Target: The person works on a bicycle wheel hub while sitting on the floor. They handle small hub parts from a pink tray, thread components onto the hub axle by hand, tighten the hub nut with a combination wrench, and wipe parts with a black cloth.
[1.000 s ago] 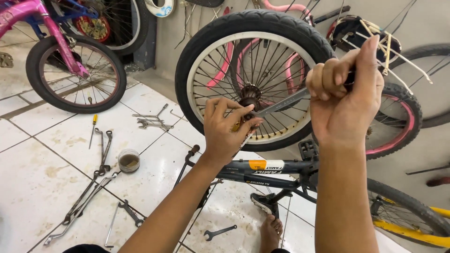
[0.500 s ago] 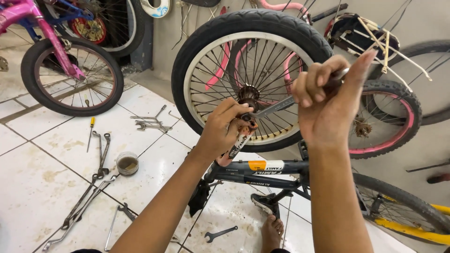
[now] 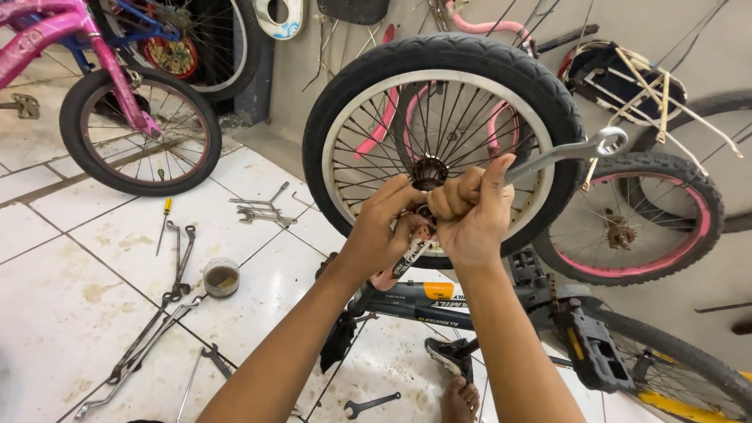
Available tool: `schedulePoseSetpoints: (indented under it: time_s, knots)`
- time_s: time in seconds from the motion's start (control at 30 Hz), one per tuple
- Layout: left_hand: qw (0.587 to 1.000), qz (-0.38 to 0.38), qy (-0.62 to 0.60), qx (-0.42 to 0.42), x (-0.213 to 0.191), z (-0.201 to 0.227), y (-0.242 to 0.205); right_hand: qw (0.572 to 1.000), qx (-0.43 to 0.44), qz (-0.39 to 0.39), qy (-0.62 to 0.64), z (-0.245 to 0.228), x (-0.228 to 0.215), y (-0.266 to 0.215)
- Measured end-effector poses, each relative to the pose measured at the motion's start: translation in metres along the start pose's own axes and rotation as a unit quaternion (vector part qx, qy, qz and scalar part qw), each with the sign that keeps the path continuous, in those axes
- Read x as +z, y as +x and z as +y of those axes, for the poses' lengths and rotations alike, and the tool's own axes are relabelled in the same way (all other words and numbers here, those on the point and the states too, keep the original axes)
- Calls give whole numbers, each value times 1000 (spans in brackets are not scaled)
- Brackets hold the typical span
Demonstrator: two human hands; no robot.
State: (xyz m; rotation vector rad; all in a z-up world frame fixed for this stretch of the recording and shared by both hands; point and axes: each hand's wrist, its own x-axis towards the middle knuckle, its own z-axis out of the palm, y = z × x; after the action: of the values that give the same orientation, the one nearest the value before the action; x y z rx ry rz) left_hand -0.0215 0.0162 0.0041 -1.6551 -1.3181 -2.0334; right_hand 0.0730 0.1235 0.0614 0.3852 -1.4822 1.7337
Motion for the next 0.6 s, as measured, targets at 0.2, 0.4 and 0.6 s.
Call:
schedulePoseSetpoints:
  time_s: [0.2,0.4,0.6]
  knots:
    - [999,1,-31,-34,3,-2,-1,1000,-6,-22,2,1,-1,-2]
    - [998,-9,-23,-50,-1,4,-1,997,26,-20,-76,-12,11,-3]
    - [998,-39,-26,-36,-18,23,-2,996,10,17,-88,-14,31,2]
